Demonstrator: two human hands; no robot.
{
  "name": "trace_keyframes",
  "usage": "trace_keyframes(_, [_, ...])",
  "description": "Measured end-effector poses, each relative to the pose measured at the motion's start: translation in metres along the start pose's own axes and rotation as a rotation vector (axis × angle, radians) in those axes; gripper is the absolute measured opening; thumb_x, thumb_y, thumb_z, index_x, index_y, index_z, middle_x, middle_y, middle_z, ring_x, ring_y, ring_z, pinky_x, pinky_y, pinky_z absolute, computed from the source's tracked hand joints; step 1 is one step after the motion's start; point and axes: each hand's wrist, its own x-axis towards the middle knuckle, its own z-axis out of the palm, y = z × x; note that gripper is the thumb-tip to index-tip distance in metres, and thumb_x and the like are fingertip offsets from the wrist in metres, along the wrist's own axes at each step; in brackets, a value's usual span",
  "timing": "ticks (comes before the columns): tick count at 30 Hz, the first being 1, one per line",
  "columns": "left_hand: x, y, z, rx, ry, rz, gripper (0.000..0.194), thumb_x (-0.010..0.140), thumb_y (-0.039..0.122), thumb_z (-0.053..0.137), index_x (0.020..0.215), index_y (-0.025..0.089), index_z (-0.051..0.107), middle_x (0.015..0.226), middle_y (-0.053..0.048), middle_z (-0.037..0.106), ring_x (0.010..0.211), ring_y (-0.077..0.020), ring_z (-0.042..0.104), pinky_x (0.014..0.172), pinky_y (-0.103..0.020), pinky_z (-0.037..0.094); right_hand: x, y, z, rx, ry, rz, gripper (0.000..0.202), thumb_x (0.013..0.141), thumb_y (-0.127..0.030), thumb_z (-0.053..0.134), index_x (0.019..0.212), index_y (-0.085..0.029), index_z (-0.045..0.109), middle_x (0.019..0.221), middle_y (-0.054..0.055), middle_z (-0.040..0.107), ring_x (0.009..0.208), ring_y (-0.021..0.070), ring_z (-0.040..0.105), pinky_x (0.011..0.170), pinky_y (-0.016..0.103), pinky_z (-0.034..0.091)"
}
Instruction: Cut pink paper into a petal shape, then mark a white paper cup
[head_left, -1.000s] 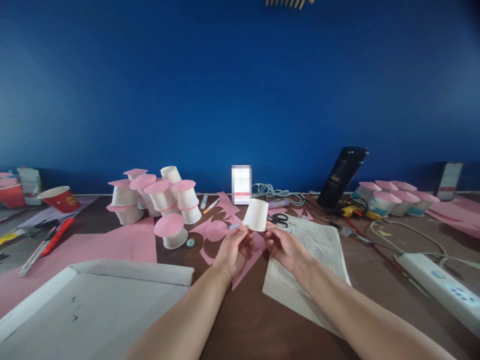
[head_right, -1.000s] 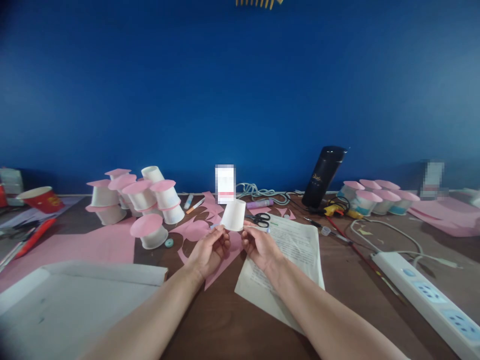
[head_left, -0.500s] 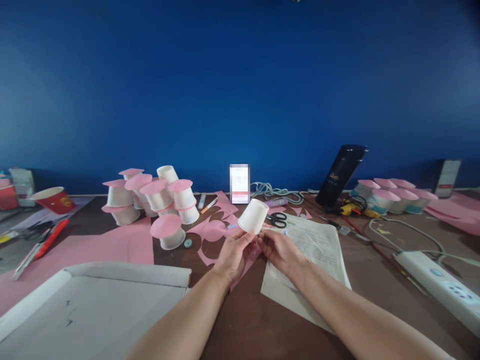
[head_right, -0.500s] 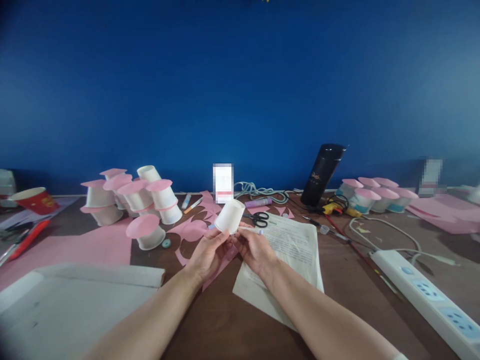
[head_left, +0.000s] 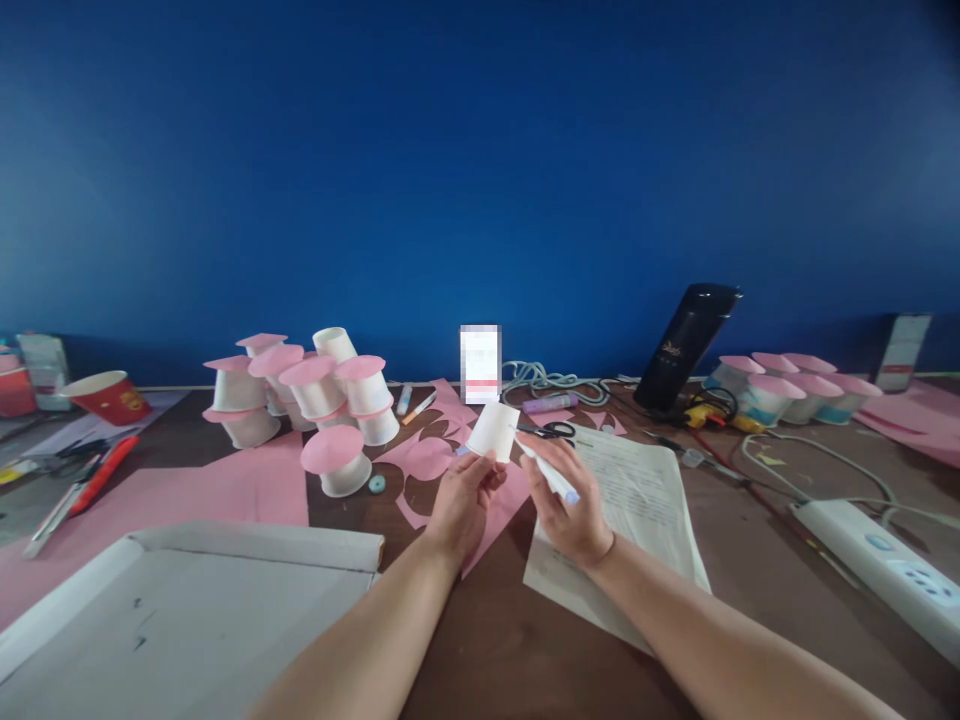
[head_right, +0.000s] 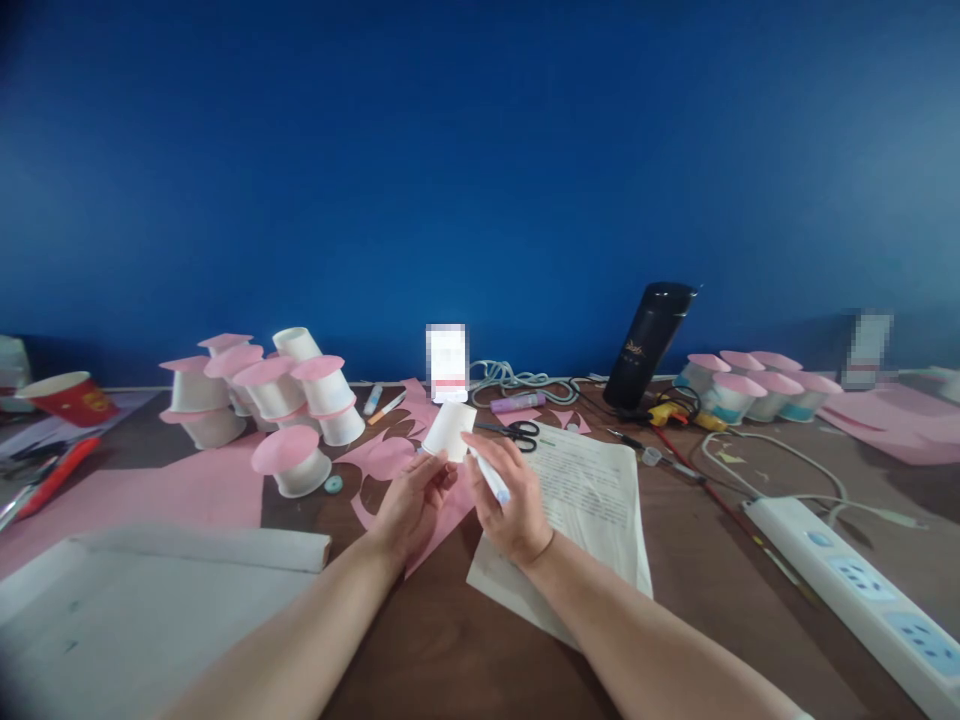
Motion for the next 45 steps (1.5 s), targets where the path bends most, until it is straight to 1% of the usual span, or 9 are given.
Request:
trace_keyframes(1, [-0.0002,0.0000,0.0003,0.007,-0.009,0.006,0.015,0.066,0.019,0.079,0.067,0.011,0.066,0.067,-0.002,0.062,0.066,-0.0079,0.058,0.069,-0.020,0.047,-0.0010,-0.0018,0.0000,-0.019,-0.036,-0.037,0.032,0.091,-0.020,0.051,0.122,-0.025,0.058,0.109,0.007,0.067,0.098,0.0202,0.061,0.088,0.037,0.049])
trace_keyframes(3, [-0.0005,-0.0003,0.0006,0.013,-0.021,0.012,0.015,0.066,0.020,0.079,0.069,0.011,0.067,0.068,-0.002,0.062,0.066,-0.0079,0.058,0.070,-0.021,0.046,-0.0019,-0.0030,0.0008,-0.073,-0.068,-0.076,0.032,0.092,-0.019,0.050,0.122,-0.025,0.058,0.108,0.006,0.068,0.095,0.0199,0.062,0.085,0.037,0.049])
trace_keyframes(7, [0.0001,-0.0016,-0.0006,0.015,-0.026,0.012,0.017,0.064,0.021,0.080,0.070,0.011,0.068,0.067,-0.001,0.061,0.065,-0.0087,0.057,0.069,-0.022,0.045,-0.0013,-0.0002,0.0019,-0.175,-0.060,-0.122,0.030,0.092,-0.019,0.050,0.120,-0.025,0.057,0.105,0.005,0.069,0.091,0.0201,0.062,0.080,0.038,0.047])
trace_keyframes(13, [0.0010,-0.0025,-0.0009,0.034,-0.050,0.025,0.017,0.065,0.022,0.079,0.075,0.011,0.070,0.071,-0.002,0.063,0.066,-0.0089,0.057,0.070,-0.023,0.045,-0.0006,-0.0007,0.0023,-0.204,-0.098,-0.177,0.030,0.092,-0.018,0.049,0.120,-0.024,0.056,0.104,0.005,0.069,0.089,0.0190,0.063,0.080,0.038,0.045])
trace_keyframes(19, [-0.0001,-0.0002,-0.0001,-0.013,-0.016,0.020,0.015,0.064,0.019,0.079,0.067,0.012,0.067,0.065,0.000,0.061,0.064,-0.0083,0.057,0.069,-0.022,0.045,-0.0015,-0.0002,0.0032,-0.250,-0.071,-0.175,0.027,0.093,-0.018,0.048,0.118,-0.022,0.057,0.105,0.006,0.070,0.090,0.0191,0.063,0.081,0.039,0.044])
trace_keyframes(24, [-0.0011,0.0011,-0.0008,-0.049,0.008,0.007,0.015,0.064,0.018,0.080,0.066,0.012,0.066,0.065,0.000,0.061,0.064,-0.0079,0.057,0.068,-0.021,0.045,-0.0020,-0.0008,0.0030,-0.250,-0.079,-0.172,0.026,0.092,-0.018,0.048,0.116,-0.022,0.057,0.104,0.006,0.070,0.088,0.0189,0.063,0.082,0.039,0.043])
trace_keyframes(31, [-0.0011,0.0006,0.0001,-0.031,-0.046,0.011,0.014,0.067,0.020,0.078,0.069,0.012,0.067,0.065,0.000,0.061,0.064,-0.0075,0.056,0.067,-0.020,0.045,-0.0016,-0.0022,0.0033,-0.232,-0.095,-0.206,0.028,0.091,-0.015,0.050,0.116,-0.022,0.057,0.104,0.005,0.070,0.088,0.0188,0.064,0.083,0.039,0.043])
trace_keyframes(40, [-0.0030,0.0016,0.0018,-0.049,-0.015,-0.006,0.015,0.064,0.018,0.080,0.068,0.012,0.067,0.064,0.000,0.061,0.064,-0.0079,0.056,0.067,-0.020,0.046,-0.0019,-0.0038,0.0010,-0.226,-0.050,-0.208,0.031,0.091,-0.015,0.050,0.120,-0.023,0.055,0.104,0.005,0.069,0.089,0.0191,0.063,0.085,0.039,0.044])
trace_keyframes(45, [-0.0041,0.0026,0.0027,-0.041,-0.031,-0.003,0.015,0.064,0.019,0.079,0.068,0.012,0.066,0.064,0.000,0.060,0.063,-0.0079,0.056,0.066,-0.020,0.045,-0.0028,-0.0063,0.0007,-0.207,-0.068,-0.186,0.030,0.091,-0.014,0.048,0.118,-0.023,0.055,0.103,0.005,0.068,0.090,0.0193,0.061,0.085,0.040,0.043])
